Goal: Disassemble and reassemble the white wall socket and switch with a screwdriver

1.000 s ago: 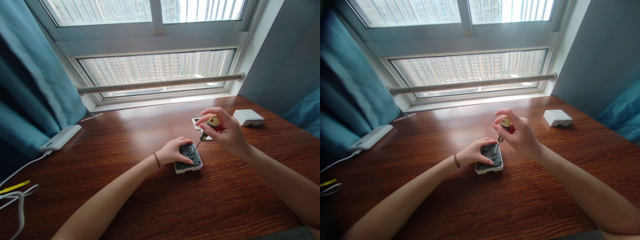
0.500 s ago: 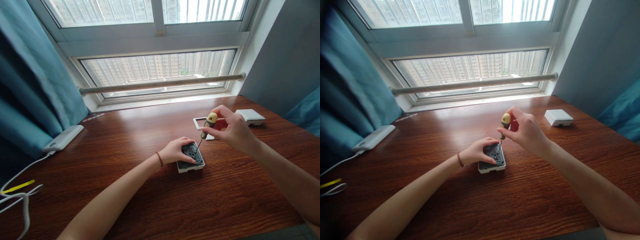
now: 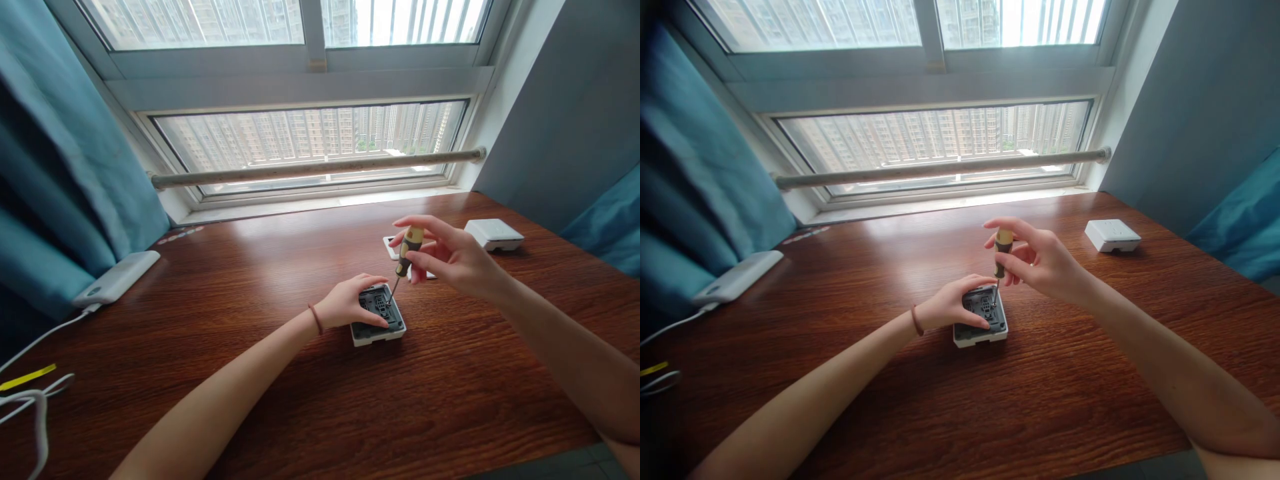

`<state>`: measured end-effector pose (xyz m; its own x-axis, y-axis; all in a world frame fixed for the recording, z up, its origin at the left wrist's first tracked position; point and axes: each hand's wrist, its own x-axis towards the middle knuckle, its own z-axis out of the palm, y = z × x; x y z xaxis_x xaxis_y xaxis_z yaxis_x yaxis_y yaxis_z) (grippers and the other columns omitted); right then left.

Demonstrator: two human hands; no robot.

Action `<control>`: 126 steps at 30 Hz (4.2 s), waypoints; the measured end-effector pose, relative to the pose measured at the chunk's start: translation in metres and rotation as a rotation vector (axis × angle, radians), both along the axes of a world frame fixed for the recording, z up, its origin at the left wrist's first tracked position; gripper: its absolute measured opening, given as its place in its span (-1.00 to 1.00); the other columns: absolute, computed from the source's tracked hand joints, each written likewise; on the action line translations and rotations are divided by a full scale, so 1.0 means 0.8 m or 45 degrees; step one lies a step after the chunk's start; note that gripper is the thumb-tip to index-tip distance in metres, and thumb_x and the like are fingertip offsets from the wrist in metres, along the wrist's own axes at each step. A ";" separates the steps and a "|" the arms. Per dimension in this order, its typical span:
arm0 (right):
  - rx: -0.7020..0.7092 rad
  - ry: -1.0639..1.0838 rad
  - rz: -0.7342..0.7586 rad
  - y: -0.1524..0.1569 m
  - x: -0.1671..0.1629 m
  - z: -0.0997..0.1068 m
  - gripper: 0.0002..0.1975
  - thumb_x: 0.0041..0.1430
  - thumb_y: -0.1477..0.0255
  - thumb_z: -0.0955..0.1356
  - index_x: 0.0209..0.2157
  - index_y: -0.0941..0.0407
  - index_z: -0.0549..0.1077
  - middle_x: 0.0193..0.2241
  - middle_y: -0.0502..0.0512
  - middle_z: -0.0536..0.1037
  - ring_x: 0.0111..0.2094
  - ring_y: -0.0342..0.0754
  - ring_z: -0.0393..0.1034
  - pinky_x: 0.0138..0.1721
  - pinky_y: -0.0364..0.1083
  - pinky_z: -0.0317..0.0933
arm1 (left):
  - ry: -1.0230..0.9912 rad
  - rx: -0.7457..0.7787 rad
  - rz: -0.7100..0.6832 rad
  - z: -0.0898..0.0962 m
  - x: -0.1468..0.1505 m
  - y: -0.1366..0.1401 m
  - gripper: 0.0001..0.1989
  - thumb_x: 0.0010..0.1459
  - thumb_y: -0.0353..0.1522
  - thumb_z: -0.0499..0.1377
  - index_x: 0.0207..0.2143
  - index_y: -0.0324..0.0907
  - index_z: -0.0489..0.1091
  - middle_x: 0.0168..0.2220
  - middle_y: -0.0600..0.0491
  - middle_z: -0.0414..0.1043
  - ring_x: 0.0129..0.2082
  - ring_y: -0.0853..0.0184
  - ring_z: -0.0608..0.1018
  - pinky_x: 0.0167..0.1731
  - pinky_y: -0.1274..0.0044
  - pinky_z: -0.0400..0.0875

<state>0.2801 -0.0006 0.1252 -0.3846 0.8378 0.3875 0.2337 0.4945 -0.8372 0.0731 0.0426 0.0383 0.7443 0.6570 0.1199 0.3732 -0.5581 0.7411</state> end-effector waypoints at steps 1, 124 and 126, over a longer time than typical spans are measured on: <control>-0.053 0.005 0.038 0.000 0.003 0.003 -0.60 0.14 0.47 0.29 0.04 0.07 0.21 -0.14 0.12 0.43 -0.54 -0.23 0.41 -0.50 -0.14 0.41 | -0.016 0.007 0.003 0.001 0.000 -0.001 -0.27 -0.25 -0.13 0.34 0.03 -0.06 0.27 -0.05 0.03 0.33 -0.06 0.22 0.40 -0.04 0.47 0.28; 0.371 -0.344 -0.739 0.003 0.002 -0.003 -0.79 -0.05 0.30 0.42 -0.54 0.11 0.34 -0.69 -0.08 0.33 -0.67 -0.21 0.20 -0.64 -0.17 0.13 | 0.018 0.010 -0.022 -0.001 0.002 0.003 -0.51 -0.23 -0.13 0.34 -0.22 -0.13 0.37 -0.16 0.03 0.35 -0.17 0.26 0.41 -0.14 0.47 0.29; 0.489 -0.353 -0.808 0.003 -0.004 -0.008 -0.85 -0.04 0.35 0.40 -0.52 0.11 0.37 -0.69 -0.09 0.32 -0.66 -0.21 0.16 -0.62 -0.16 0.12 | 0.014 0.003 -0.019 -0.001 0.002 0.003 -0.51 -0.23 -0.14 0.34 -0.22 -0.13 0.37 -0.16 0.03 0.35 -0.16 0.26 0.41 -0.13 0.47 0.29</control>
